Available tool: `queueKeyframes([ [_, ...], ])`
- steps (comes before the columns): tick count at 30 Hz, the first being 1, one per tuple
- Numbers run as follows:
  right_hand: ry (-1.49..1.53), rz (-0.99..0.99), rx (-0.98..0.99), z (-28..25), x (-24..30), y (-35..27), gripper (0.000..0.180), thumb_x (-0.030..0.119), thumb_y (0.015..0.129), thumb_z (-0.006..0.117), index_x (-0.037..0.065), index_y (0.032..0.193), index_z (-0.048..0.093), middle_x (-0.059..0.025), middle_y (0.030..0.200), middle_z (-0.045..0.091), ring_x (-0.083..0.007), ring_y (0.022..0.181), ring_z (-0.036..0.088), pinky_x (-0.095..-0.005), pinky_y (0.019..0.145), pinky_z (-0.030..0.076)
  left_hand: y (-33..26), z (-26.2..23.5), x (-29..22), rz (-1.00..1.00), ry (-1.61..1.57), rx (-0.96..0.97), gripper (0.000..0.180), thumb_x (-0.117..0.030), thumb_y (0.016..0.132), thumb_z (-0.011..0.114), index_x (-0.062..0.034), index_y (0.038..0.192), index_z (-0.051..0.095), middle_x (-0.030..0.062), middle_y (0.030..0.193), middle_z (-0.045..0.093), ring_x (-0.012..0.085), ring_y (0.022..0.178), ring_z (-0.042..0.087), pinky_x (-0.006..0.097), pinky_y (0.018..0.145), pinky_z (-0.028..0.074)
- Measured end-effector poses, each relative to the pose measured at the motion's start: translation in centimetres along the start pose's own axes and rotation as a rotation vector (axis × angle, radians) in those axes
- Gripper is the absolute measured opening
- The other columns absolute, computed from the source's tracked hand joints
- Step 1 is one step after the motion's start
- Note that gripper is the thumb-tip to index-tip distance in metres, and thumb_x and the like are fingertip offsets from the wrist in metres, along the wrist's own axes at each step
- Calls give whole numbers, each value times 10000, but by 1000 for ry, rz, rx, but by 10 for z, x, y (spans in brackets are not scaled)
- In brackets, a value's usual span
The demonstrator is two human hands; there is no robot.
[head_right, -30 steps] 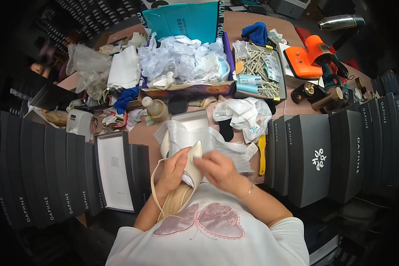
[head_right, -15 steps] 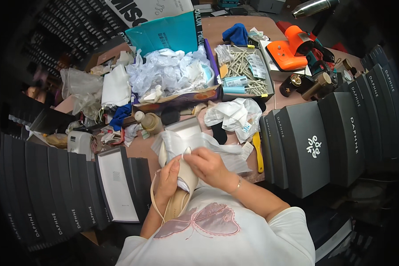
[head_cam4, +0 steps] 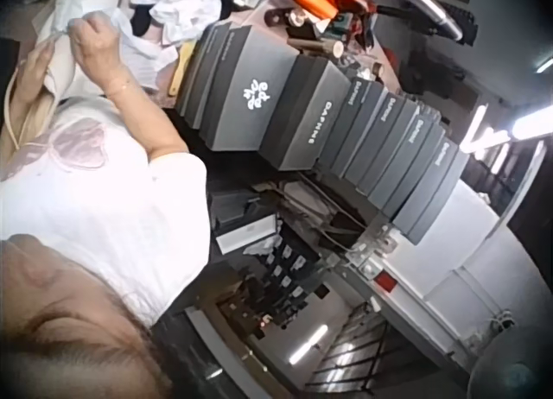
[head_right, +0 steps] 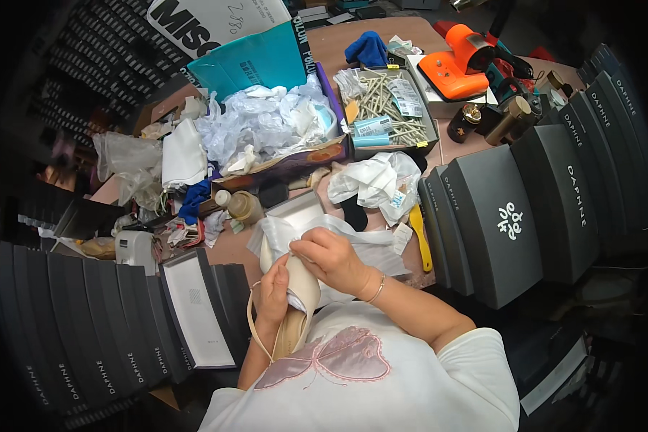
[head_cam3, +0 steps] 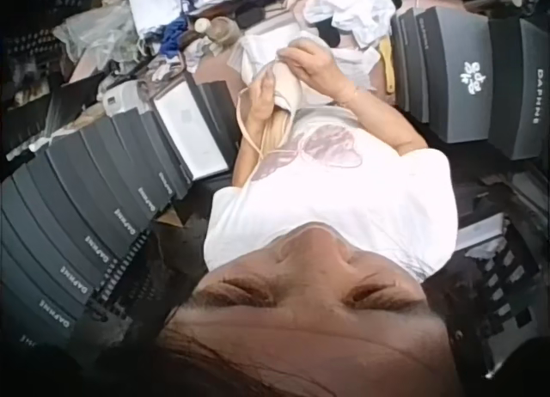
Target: Inspecting, wiping, and marking high-heeled shoes at a packaging station.
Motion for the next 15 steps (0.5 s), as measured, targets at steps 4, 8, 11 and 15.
queueKeyframes([
  [4, 58, -51, 56, 5, 18, -22, 233, 25, 752, 684, 36, 983, 655, -95, 815, 582, -258, 703, 594, -338, 597, 487, -1, -11, 17, 39, 42, -65, 552, -389, 1006, 412, 87, 1275, 488, 130, 1143, 598, 155, 1052, 540, 267, 922, 414],
  [8, 2, -9, -10, 2, 3, 3, 233, 30, 741, 679, 40, 972, 653, -85, 802, 579, -254, 701, 599, -345, 600, 495, 0, -5, -1, -18, 45, -67, 528, -375, 1009, 411, 80, 1260, 507, 127, 1153, 596, 159, 1068, 535, 275, 945, 401],
  [11, 109, -29, 70, 5, 28, -28, 233, 25, 736, 676, 37, 966, 648, -88, 797, 577, -255, 696, 593, -342, 600, 489, -3, -11, 14, 51, 74, -105, 524, -374, 1007, 421, 79, 1257, 509, 94, 1075, 605, 130, 980, 541, 253, 880, 420],
  [15, -30, -68, -53, 0, 3, 8, 221, 27, 731, 670, 39, 951, 652, -83, 808, 584, -253, 703, 597, -341, 594, 489, -5, -3, 12, 24, 57, -100, 520, -368, 1004, 432, 80, 1257, 509, 78, 1055, 608, 122, 956, 544, 244, 864, 425],
])
Point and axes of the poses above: each hand's wrist, its own y-axis towards the middle knuckle, its own z-axis out of the palm, x = y × z, the point moved 2 cm from there along y, towards the middle knuckle
